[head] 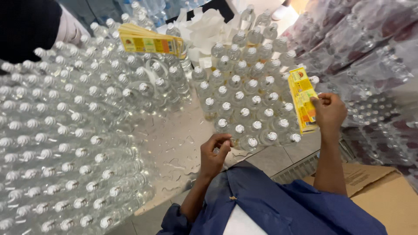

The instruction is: The person manually applies adhesive labels to clear plastic bottles by peeling a label from a sheet and pressing it onto the side of each bottle.

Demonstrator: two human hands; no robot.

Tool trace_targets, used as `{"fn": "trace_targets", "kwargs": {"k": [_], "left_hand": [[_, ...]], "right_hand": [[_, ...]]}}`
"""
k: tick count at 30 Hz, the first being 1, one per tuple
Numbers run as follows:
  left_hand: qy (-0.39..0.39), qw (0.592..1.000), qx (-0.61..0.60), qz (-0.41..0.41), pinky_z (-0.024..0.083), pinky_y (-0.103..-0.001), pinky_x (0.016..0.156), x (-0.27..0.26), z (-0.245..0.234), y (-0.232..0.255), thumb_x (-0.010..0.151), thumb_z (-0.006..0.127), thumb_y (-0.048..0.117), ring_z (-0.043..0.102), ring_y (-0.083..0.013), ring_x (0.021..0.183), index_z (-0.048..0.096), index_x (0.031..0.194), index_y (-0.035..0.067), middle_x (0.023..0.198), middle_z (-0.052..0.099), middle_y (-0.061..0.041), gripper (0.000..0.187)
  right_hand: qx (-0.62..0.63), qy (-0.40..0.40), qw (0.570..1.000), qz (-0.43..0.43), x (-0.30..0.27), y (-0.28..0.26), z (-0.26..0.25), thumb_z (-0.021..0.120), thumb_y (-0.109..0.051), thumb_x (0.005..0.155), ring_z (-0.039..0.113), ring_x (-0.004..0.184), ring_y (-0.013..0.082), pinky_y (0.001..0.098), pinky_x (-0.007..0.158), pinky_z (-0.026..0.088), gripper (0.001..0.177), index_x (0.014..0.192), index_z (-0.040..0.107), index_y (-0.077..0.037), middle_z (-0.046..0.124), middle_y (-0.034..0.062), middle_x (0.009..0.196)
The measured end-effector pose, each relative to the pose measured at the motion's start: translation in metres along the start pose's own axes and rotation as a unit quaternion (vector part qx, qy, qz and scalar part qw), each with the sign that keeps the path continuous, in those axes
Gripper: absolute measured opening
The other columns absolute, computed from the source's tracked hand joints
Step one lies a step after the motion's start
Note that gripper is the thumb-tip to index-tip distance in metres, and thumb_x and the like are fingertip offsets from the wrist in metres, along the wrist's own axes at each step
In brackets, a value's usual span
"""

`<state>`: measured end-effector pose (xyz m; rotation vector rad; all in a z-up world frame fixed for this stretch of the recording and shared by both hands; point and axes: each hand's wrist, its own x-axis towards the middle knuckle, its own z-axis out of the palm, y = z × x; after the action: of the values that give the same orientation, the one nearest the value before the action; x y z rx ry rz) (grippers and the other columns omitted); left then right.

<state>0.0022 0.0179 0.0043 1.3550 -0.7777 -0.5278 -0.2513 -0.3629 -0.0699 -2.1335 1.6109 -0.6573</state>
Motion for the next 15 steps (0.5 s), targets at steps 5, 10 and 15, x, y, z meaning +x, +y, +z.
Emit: {"fn": "trace_targets", "kwargs": {"k": [5,10,15], "left_hand": [[0.071,0.989,-0.070,-0.108,0.061,-0.032,0.075,-0.015,-0.011,0.002,0.106,0.067,0.022,0.071,-0.0168,0.082,0.074,0.123,0.004,0.092,0.078,-0.010,0.026],[0.073,0.985,-0.132,-0.085,0.061,-0.034,0.088,0.002,-0.010,0.016,0.107,0.070,0.034,0.073,-0.0235,0.106,0.061,0.146,0.001,0.119,0.076,-0.018,0.053],[0.257,0.960,-0.108,-0.017,0.063,-0.036,0.086,0.005,-0.029,0.012,0.100,0.085,0.032,0.074,-0.0205,0.111,0.065,0.148,0.001,0.119,0.077,-0.016,0.061]], "right_hand": [[0.209,0.040,0.977,-0.002,-0.047,-0.108,-0.060,0.078,-0.016,0.115,0.072,0.087,0.0136,0.0288,0.068,0.056,0.012,0.110,0.071,-0.007,0.074,0.0045,0.097],[0.424,-0.119,0.897,-0.044,-0.118,-0.135,0.004,0.083,-0.021,0.111,0.066,0.080,0.0104,0.0272,0.072,0.057,0.020,0.112,0.068,-0.009,0.066,0.0030,0.090],[0.442,-0.317,0.835,-0.084,-0.220,-0.202,0.056,0.085,-0.027,0.106,0.067,0.075,0.0137,0.0287,0.067,0.057,0.027,0.109,0.068,-0.005,0.063,0.0065,0.083]]}}
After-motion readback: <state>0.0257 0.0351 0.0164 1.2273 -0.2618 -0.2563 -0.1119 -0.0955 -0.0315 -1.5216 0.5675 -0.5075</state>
